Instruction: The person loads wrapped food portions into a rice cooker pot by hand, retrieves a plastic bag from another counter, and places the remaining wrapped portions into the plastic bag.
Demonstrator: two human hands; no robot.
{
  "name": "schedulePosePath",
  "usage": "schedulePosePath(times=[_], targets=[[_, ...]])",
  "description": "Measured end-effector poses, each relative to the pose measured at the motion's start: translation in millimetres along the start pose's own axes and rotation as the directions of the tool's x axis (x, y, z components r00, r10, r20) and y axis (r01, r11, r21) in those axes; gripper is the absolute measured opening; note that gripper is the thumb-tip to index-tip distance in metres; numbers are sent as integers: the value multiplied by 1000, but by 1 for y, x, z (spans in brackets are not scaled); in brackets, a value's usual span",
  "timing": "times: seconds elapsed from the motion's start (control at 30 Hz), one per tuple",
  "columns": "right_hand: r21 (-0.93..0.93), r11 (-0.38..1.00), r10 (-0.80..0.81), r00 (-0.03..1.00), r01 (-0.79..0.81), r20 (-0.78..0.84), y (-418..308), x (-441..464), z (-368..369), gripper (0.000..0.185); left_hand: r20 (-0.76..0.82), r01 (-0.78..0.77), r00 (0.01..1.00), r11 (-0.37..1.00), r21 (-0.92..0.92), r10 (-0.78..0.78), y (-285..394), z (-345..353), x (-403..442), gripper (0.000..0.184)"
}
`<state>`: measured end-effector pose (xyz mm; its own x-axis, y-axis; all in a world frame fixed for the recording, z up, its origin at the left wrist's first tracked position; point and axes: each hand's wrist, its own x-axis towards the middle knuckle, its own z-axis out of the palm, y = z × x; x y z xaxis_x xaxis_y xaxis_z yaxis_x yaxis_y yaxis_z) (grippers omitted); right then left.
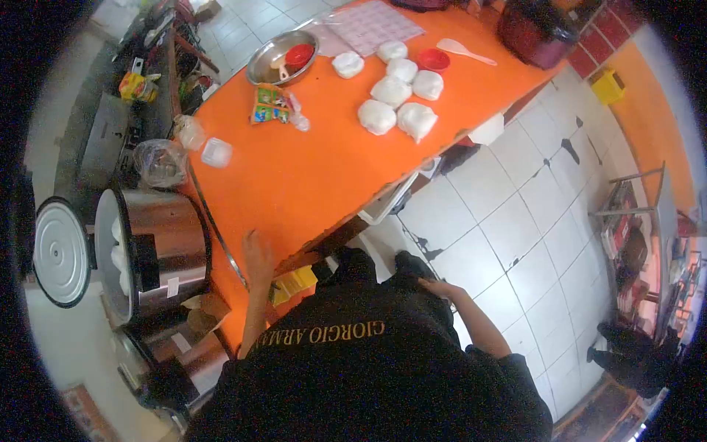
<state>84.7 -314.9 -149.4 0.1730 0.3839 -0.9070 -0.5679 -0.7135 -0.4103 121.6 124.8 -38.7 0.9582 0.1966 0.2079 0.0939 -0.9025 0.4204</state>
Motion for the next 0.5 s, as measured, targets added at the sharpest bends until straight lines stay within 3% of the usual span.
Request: schedulePosePath(times=[0.07, 0.13, 0.2, 0.23, 0.33, 0.4, 0.5], targets=[[-20, 1000, -15, 999, 14, -36, 34, -10, -6, 59, 57, -297, 953, 955, -23, 298, 50, 19, 34, 38], [-36, 999, -25, 998, 23, -63, 71, -15, -2, 59, 115, -445, 883, 889, -104, 455, 105, 43, 75, 42], [-183, 982, -4, 980, -34, -198, 96, -16, 1, 57, 137, -550, 820, 831, -82, 556, 147, 70, 116, 48], [-155, 987, -95, 941, 46, -325, 118, -14, 13, 56, 114, -564, 815, 823, -64, 568, 163, 88, 137, 53], [72, 995, 98, 902, -74, -420, 129, -41, 37, 55, 119, -565, 820, 825, 5, 560, 193, 132, 184, 61], [76, 994, -26, 837, 80, -546, 206, -3, 69, 51, 139, -545, 834, 836, 54, 535, 200, 158, 189, 65], [250, 954, 23, 795, 164, -607, 230, -24, 104, 41, 117, -505, 858, 863, 4, 501, 199, 180, 191, 68]])
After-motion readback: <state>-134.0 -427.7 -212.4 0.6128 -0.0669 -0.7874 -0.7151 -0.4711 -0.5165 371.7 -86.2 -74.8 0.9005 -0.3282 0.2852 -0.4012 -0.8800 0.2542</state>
